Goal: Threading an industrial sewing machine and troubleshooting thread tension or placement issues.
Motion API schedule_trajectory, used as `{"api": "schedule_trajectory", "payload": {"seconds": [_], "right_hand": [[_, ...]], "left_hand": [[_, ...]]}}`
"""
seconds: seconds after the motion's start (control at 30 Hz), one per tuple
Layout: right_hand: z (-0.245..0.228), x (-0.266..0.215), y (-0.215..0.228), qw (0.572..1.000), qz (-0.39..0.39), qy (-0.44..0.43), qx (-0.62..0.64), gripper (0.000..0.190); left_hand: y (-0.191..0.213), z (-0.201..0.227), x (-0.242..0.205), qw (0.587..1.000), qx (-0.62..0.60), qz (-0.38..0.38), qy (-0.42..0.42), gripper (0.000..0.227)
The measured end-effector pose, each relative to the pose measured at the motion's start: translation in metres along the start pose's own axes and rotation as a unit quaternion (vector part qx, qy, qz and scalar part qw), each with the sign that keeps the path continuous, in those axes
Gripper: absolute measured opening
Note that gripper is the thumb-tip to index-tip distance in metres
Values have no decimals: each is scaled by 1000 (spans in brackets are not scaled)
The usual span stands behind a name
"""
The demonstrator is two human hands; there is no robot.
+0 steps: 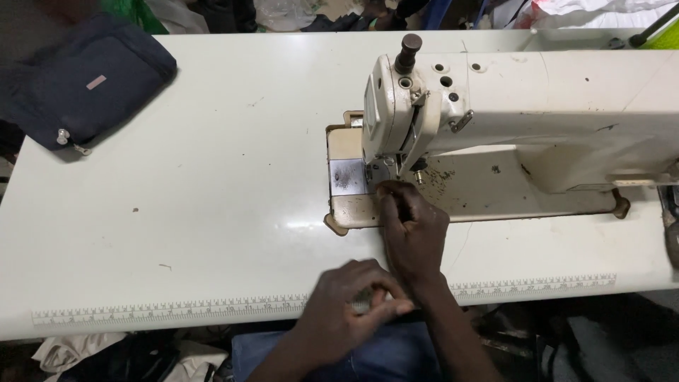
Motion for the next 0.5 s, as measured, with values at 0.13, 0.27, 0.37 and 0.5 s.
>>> {"api": "schedule_trajectory", "payload": {"seconds": [0.13,0.27,0.37,0.5], "right_hand": [[-20,1,-1,996,2,88,-4,14],[-29,6,0,998,6,68,-7,14],[-32,10,3,999,-4,33,14,16],[-40,8,9,999,-31,23,0,19]], "left_hand": [[43,3,7,991,8,127,27,7],[77,-3,12,965,44,253,50,21],[76,-26,26,969,33,240,40,23],[47,-51,49,985,-2,172,29,22]]}}
Point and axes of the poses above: each hand's wrist, its own x-axis towards the middle knuckle, its own y-axis out of the back of the hand, z = x × y, the point moved 5 cm from there along x, towards the middle knuckle, and after that the axes turned 2 degrees about y, right-handed, at the moved point
